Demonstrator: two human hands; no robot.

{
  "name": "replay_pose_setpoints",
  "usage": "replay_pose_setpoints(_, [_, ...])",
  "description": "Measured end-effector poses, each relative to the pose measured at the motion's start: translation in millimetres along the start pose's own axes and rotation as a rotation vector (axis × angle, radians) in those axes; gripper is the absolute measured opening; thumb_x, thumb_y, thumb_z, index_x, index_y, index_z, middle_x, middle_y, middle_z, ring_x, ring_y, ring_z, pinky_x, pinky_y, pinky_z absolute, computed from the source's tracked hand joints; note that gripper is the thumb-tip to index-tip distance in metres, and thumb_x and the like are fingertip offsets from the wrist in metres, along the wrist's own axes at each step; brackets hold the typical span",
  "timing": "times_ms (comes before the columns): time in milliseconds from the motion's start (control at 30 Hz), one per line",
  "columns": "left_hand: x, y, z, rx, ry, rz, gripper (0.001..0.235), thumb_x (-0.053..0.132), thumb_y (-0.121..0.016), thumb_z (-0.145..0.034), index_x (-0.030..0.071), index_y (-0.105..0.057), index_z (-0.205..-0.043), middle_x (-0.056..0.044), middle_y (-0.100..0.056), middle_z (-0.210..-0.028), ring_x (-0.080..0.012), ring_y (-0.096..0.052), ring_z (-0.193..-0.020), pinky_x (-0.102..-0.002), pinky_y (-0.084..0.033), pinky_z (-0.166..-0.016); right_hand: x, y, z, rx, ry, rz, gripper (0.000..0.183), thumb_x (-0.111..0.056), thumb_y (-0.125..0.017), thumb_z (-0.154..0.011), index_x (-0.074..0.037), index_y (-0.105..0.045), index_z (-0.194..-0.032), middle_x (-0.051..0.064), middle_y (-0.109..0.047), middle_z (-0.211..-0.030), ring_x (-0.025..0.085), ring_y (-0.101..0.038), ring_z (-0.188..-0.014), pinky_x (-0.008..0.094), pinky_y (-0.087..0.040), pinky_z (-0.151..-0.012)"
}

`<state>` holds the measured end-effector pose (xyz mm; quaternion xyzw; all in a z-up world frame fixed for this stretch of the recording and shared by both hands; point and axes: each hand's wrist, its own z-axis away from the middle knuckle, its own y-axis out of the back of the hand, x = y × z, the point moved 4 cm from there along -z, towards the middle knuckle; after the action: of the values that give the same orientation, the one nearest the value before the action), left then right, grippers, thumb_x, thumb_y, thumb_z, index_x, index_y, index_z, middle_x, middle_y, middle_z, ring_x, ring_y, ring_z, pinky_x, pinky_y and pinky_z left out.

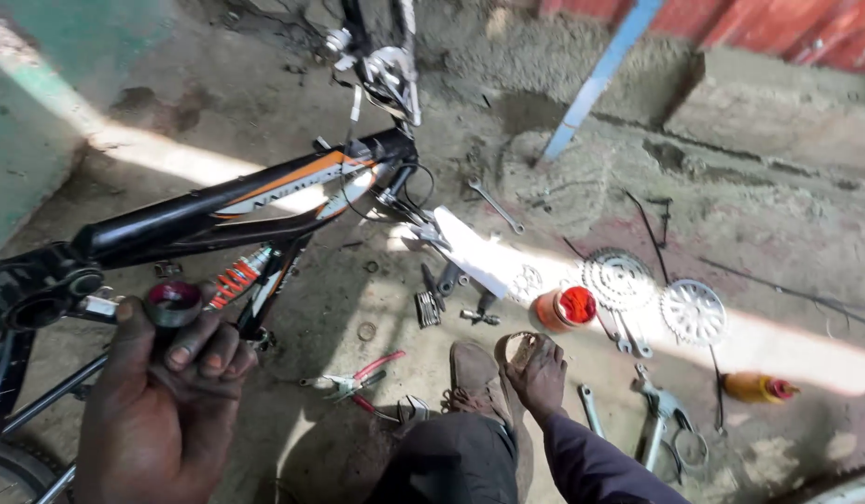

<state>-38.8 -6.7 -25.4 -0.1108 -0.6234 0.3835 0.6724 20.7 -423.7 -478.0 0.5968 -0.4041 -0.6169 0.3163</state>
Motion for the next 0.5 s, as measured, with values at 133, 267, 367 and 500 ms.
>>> replay_pose_setpoints(133, [18.1,17.6,9.4,0.029,-0.026,-0.003,0.037,0.046,-0.057,-0.108,0.009,-0.059,-0.102,0.007,-0.043,-0.068,-0.01,-0.041,-0.064,-0.029,-0.034,-0.067,-22.5,-27.8,-12.9,-0.025,0.308,0.287,0.085,-0.062,-0.064,-0.086,-0.003,-0.041,-0.143,0.026,-0.047,-0.146,0.044,-0.047,-0.124,0.054,-0.041,-0.1])
replay_pose_setpoints(267, [27.5,27.2,7.7,0.103,-0.101,0.053,0.039,0.043,-0.066,-0.102,0.005,-0.061,-0.107,0.005,-0.04,-0.066,-0.011,-0.039,-0.06,-0.029,-0.028,-0.056,-69.5,-21.8,-79.2,0.266,0.518,-0.029,0.025,-0.03,-0.064,-0.097,-0.008,-0.064,-0.11,0.038,-0.053,-0.124,0.056,-0.05,-0.114,0.062,-0.042,-0.096])
replay_pose_setpoints(367, [30.0,30.7,9.2,0.06,-0.083,-0.009,0.049,0.047,-0.064,-0.1,-0.001,-0.065,-0.107,0.005,-0.042,-0.064,-0.012,-0.042,-0.057,-0.032,-0.03,-0.055,-65.3,-45.1,-142.0,-0.008,-0.426,-0.508,0.011,-0.018,-0.07,-0.089,-0.016,-0.08,-0.089,0.001,-0.076,-0.084,0.015,-0.062,-0.061,0.032,-0.05,-0.062])
replay_pose_setpoints(500, [31.3,27.8,13.1,0.073,-0.09,0.062,0.055,0.045,-0.063,-0.101,-0.008,-0.066,-0.114,0.006,-0.041,-0.064,-0.0114,-0.04,-0.057,-0.03,-0.027,-0.054,-2.3,-148.0,-192.6,-0.194,0.443,0.577,0.023,-0.027,-0.051,-0.101,-0.022,-0.062,-0.121,-0.005,-0.074,-0.096,0.021,-0.072,-0.082,0.038,-0.05,-0.063])
